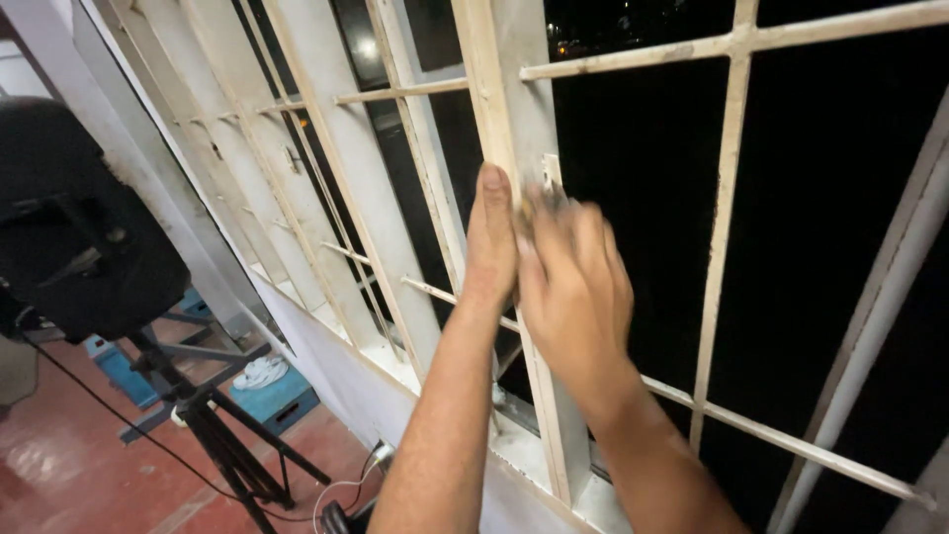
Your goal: Wiping down a window frame and grille with a cloth.
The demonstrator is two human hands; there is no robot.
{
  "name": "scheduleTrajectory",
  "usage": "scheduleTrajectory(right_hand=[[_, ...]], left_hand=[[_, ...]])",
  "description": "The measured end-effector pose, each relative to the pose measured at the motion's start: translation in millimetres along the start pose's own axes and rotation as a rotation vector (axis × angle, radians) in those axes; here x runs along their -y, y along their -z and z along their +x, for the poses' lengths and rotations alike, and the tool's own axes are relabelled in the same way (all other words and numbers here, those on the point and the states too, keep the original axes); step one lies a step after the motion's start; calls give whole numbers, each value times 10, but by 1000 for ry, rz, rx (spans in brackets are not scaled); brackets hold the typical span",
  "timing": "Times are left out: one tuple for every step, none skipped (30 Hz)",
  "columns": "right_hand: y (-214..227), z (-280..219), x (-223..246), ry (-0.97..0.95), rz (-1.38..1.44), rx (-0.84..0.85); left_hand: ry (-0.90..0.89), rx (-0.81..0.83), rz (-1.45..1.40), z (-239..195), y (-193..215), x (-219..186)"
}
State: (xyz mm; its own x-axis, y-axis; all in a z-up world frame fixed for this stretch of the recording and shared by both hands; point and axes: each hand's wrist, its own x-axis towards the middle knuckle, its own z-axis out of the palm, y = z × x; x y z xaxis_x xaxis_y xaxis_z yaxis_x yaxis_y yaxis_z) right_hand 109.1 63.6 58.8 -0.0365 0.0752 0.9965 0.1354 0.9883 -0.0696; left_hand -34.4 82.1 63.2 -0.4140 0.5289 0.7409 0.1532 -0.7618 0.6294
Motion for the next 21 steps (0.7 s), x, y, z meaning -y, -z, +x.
scheduleTrajectory(right_hand=[[10, -125, -51, 5, 1, -5], [23, -258, -98, -30, 6, 43], [35, -392, -150, -64, 12, 92], [56, -347, -129, -63, 16, 91], [78, -301, -118, -105, 107, 43], [116, -259, -115, -153, 190, -9], [115, -81, -34, -156, 186, -12], [117, 86, 51, -171, 241, -140], [115, 252, 136, -185, 294, -269], [33, 238, 76, -190, 292, -270], [-51, 224, 22, -83, 173, -206], [-138, 219, -33, 27, 55, -139], [-59, 148, -26, 26, 54, -140], [15, 81, -20, -3, 1, -39], [90, 13, -14, -31, -52, 63], [150, -18, -19, -31, -49, 65], [213, -49, -30, -100, -54, 170], [282, -85, -55, -172, -62, 274], [257, -58, -51, -175, -63, 275], [235, -21, -51, -165, 10, 136], [213, 18, -54, -153, 83, -3]], left_hand=[[-7, 2, 1, 7, -16, 33], [-32, -52, 60, -3, -25, 65], [-55, -108, 120, -12, -36, 100], [-57, -110, 123, -36, -53, 44], [-97, -133, 204, -56, -76, -6], [-132, -149, 282, -76, -123, -42], [-130, -143, 282, -68, -143, -69], [-157, -128, 226, -78, -158, -92], [-183, -112, 171, -88, -169, -116], [-179, -109, 173, -58, -114, -42], [-195, -87, 198, -29, -54, 28], [-215, -67, 222, 9, 5, 93], [-214, -65, 221, -12, -15, 99], [-183, -75, 146, -29, -30, 102], [-152, -85, 71, -48, -46, 106], [-152, -88, 72, -66, -64, 50], [-141, -123, 149, -83, -88, -1], [-128, -152, 224, -95, -127, -36], [-126, -151, 223, -99, -105, -12], [-145, -141, 230, -83, -95, 10], [-165, -132, 236, -65, -87, 32]])
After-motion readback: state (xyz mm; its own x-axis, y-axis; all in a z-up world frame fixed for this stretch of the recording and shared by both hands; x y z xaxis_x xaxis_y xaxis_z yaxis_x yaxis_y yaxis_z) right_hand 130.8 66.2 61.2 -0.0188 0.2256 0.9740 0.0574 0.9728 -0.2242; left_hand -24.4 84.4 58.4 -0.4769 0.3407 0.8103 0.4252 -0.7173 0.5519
